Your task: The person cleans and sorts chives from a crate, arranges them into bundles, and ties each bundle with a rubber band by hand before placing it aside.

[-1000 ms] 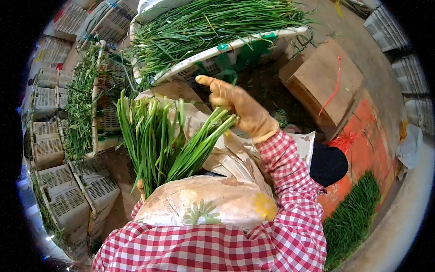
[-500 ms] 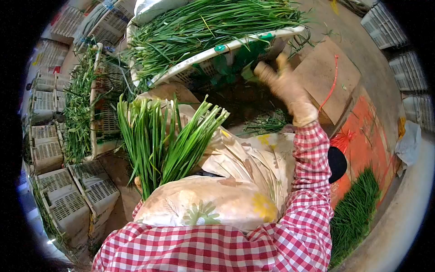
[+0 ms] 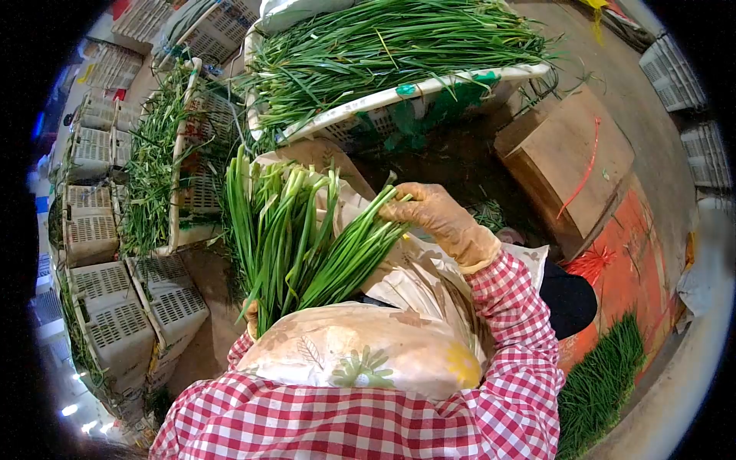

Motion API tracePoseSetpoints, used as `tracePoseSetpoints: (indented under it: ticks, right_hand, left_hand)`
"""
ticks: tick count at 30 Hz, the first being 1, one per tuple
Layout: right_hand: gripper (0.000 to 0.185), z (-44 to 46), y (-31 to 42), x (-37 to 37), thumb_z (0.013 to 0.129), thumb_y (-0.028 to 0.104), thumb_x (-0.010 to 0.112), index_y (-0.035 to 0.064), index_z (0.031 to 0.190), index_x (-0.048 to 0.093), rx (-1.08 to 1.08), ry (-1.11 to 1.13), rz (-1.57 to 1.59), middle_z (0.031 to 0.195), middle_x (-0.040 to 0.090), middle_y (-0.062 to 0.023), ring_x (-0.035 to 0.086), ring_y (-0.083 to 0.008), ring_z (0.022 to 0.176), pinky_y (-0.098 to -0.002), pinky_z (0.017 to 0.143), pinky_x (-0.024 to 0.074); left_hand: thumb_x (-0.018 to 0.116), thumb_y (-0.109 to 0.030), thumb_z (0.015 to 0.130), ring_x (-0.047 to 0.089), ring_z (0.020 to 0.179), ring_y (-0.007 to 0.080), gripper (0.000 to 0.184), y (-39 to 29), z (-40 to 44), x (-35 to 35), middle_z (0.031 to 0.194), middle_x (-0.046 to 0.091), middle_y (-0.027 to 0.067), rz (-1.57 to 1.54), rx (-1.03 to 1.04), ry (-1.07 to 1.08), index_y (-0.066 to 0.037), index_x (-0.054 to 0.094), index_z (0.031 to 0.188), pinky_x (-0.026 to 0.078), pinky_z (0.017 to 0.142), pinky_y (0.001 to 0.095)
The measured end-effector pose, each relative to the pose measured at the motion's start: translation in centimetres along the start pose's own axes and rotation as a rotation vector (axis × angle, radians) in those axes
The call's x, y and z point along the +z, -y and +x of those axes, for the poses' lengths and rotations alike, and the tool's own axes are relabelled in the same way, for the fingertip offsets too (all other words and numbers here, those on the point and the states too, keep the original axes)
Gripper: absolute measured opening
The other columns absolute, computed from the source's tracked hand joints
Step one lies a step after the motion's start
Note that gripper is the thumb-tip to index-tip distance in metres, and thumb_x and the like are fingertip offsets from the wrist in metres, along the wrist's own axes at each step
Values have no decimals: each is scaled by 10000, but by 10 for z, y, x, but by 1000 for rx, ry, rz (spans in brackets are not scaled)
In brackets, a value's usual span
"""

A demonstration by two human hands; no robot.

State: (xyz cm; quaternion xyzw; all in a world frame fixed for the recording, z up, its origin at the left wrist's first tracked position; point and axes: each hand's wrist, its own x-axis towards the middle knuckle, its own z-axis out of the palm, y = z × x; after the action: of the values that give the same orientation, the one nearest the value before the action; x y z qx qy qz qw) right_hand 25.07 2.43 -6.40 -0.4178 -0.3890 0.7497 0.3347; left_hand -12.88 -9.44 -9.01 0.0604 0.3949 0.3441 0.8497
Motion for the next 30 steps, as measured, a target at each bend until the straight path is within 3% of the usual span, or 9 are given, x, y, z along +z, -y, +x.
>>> tracePoseSetpoints:
  ticks: [4,8,10,15,18,22,24,29,30]
  right_hand:
    - [213,-16,19,-9,867,232,645,28,926,661,-46,-14,-238,871,645,-32,571,-97,814,-244,755,454]
    - [197,-20,33,-30,917,238,568,76,806,583,-523,-303,175,755,600,-13,580,-123,808,-249,785,457]
    - [281,-22,46,-68,964,308,481,59,880,582,-521,174,600,707,582,4,561,-86,671,-231,683,489]
    - [337,-17,58,32,925,328,566,9,1024,614,-157,-7,-135,731,653,-40,500,-54,447,-161,400,385]
    - [285,-4,51,41,916,261,595,-6,1016,607,139,24,-58,750,660,-67,531,-56,488,-163,441,424]
    - [220,-1,36,-12,943,175,543,-11,1044,600,-286,-245,-17,777,663,-94,613,-122,624,-238,555,503]
    - [214,1,43,-43,915,130,574,6,1088,598,-573,-849,-675,897,675,-111,647,-180,777,-283,680,535]
    - [330,-20,76,25,791,229,708,100,1083,625,-867,-540,-1065,1052,656,-42,610,-218,964,-361,905,457]
    - [343,-25,84,48,750,344,718,152,1026,649,-829,-380,-1298,1015,652,-7,575,-175,1002,-378,1048,315]
  left_hand:
    - [575,-5,787,621,889,217,337,0,0,1,1032,636,138,-34,-4,9,75,589,1114,507,842,359]
    - [574,-5,786,628,897,220,341,-1,0,1,1040,638,141,-73,-11,29,75,589,1118,511,849,361]
    - [574,-5,786,631,901,221,343,-1,0,4,1044,640,142,-98,-10,39,75,589,1120,513,853,362]
    - [574,-4,786,640,911,225,348,-5,9,19,1054,644,145,-137,-27,72,76,589,1124,519,862,365]
    - [584,22,776,621,993,221,437,-10,8,9,1182,595,167,-1,41,158,81,533,1206,488,908,304]
    - [673,-110,661,509,1163,244,811,-16,-1,35,1307,504,149,293,89,-54,4,344,1393,345,1055,378]
    - [651,12,764,606,880,151,501,-9,7,15,1070,630,117,252,156,-13,89,503,1237,492,792,225]
    - [709,-80,615,551,997,183,995,-21,20,20,1272,501,107,472,87,35,-112,202,1470,433,862,297]
    - [712,-84,610,543,1043,198,1000,-19,21,12,1294,488,107,456,128,62,-114,202,1470,428,904,315]
